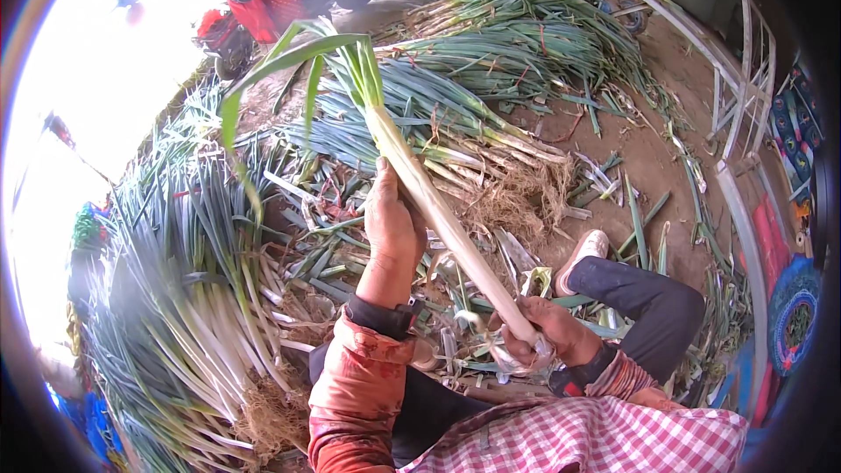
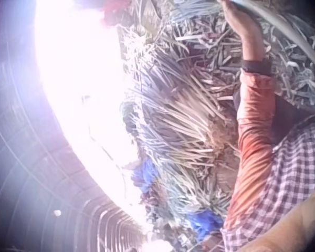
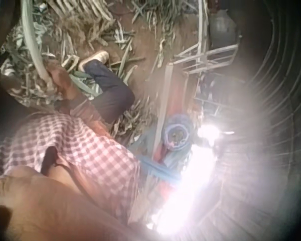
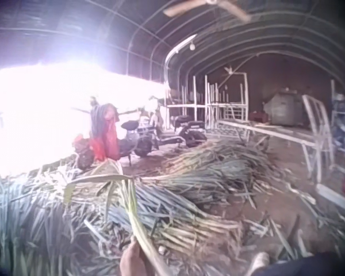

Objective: Peeling outer layers and trimming the ends of harvested leeks by hand and with a knife.

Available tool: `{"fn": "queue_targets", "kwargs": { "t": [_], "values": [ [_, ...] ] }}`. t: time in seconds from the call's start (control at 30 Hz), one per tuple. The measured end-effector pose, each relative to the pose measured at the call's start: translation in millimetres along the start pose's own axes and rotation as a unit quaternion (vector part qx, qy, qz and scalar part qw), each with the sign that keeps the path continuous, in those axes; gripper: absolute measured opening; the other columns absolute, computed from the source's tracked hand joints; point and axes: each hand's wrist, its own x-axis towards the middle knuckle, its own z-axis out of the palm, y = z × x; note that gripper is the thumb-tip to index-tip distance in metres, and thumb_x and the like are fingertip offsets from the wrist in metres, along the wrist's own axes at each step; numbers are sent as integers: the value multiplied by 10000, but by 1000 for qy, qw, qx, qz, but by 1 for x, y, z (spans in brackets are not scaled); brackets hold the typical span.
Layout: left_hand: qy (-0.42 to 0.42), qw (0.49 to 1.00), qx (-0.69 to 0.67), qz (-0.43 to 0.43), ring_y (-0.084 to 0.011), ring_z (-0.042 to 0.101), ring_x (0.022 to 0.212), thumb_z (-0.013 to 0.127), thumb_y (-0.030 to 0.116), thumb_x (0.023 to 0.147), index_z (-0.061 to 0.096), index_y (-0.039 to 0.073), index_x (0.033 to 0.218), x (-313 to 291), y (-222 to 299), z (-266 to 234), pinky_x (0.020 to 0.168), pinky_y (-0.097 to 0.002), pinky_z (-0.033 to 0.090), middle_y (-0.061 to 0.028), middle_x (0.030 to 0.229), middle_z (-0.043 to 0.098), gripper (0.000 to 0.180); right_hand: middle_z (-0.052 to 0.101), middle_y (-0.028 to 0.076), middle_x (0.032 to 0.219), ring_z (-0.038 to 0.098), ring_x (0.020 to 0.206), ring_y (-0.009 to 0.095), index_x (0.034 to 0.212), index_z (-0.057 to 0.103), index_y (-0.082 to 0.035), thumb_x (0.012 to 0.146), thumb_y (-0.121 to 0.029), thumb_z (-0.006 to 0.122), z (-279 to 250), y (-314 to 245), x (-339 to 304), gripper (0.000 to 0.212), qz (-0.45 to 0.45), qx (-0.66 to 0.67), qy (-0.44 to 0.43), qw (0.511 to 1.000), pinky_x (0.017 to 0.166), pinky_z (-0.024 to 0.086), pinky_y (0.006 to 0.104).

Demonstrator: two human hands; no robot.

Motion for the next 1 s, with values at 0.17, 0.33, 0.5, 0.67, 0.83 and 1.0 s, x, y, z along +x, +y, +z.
{"fn": "queue_targets", "kwargs": {
  "t": [0.17, 0.33, 0.5, 0.67, 0.83, 1.0],
  "values": [
    [-156, 973, 41, -162, -122, 489, 551, 465, 125, 816, 512, 35, 843, 10, -17, -30, 500, -228, 426, -36, 698, 530, 105, 501, 97, 581, 465, 443, 123, 998, 465, 63, 861, -377, 375, 12, -3, 0, 470, -15, 71, -52, 996, 383, 376, 229],
    [-495, 691, 527, -9, -194, 541, 682, 534, 120, 737, 541, 62, 919, -18, -92, -76, 648, -284, 448, -76, 837, 560, 192, 498, 89, 562, 451, 410, 123, 986, 468, 69, 856, -377, 388, 20, -33, 2, 471, -88, -5, -49, 995, 376, 377, 230],
    [-462, 639, 614, -49, -181, 531, 742, 544, 152, 755, 540, 64, 900, -15, -134, -151, 698, -291, 432, -41, 818, 558, 170, 531, 102, 608, 496, 447, 125, 972, 497, 35, 861, -393, 372, 18, -39, 17, 459, -104, -40, -46, 993, 396, 400, 233],
    [-211, 912, 339, -91, -178, 538, 796, 447, 279, 835, 487, 20, 989, 14, -35, -67, 648, -261, 429, -70, 878, 545, 304, 544, 85, 645, 515, 494, 109, 980, 504, 23, 864, -365, 382, 18, -40, 22, 422, -109, -64, 35, 991, 438, 420, 223],
    [-146, 978, 142, -54, -148, 570, 807, 399, 358, 865, 428, 2, 1090, -25, 21, 14, 597, -228, 433, -58, 857, 563, 423, 555, 58, 667, 522, 513, 98, 924, 541, 7, 850, -376, 418, 12, -27, 28, 408, -114, -160, 105, 975, 450, 419, 216],
    [-116, 876, 468, 10, -63, 425, 484, 487, 322, 839, 541, 13, 785, -30, 12, -2, 450, -212, 363, -4, 550, 494, 319, 541, 12, 657, 486, 585, 58, 841, 576, -7, 845, -376, 447, 10, -19, 34, 392, -144, -236, 183, 943, 515, 388, 189]
  ]
}}
